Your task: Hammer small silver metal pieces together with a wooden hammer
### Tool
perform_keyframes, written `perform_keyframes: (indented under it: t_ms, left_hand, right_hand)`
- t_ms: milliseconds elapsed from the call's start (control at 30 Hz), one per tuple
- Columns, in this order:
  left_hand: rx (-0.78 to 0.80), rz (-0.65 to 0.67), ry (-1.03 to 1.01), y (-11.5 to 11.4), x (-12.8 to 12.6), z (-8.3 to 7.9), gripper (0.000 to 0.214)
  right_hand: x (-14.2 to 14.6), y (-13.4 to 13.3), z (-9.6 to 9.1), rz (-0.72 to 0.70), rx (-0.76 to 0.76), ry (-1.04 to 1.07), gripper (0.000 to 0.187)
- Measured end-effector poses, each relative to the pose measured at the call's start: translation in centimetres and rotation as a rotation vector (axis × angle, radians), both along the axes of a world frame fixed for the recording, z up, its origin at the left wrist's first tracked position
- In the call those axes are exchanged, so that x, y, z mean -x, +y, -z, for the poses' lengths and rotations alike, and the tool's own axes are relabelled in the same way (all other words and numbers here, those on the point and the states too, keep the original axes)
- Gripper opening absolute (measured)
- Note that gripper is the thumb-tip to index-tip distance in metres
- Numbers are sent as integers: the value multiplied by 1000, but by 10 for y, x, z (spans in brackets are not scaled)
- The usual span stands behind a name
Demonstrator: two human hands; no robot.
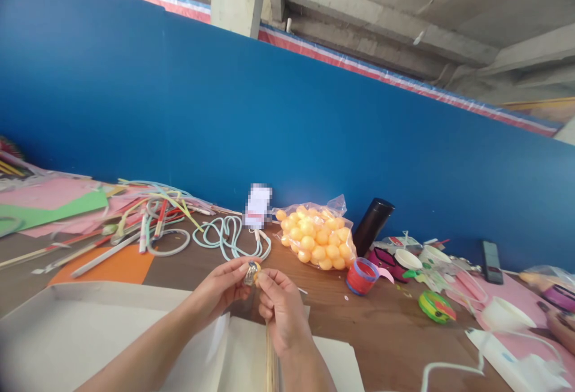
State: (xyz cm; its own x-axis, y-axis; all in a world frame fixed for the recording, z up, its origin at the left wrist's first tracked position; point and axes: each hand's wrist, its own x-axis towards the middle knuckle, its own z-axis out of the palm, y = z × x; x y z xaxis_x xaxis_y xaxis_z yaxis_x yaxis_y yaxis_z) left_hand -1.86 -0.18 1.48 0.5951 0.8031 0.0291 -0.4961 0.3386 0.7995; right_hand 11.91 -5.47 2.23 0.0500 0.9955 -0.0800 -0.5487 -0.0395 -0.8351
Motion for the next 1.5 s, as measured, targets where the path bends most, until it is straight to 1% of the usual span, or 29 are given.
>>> perform_keyframes:
  t_ms: [533, 933, 1100, 1500]
  left_hand:
    - [-4, 2, -2, -1, 0, 0, 32]
    - [-16, 11, 3, -1, 0, 0, 33]
    - [-21, 15, 9, -1, 1, -1, 33]
    - [-41, -21, 51, -1, 1, -1, 35]
  right_hand:
    - [-1, 2, -1, -6, 12, 0, 14]
    - [-1, -1, -1, -7, 6, -16, 12]
    - [-1, 0, -1, 1, 5, -45, 13]
    - [1, 1, 1, 46, -16, -173, 17]
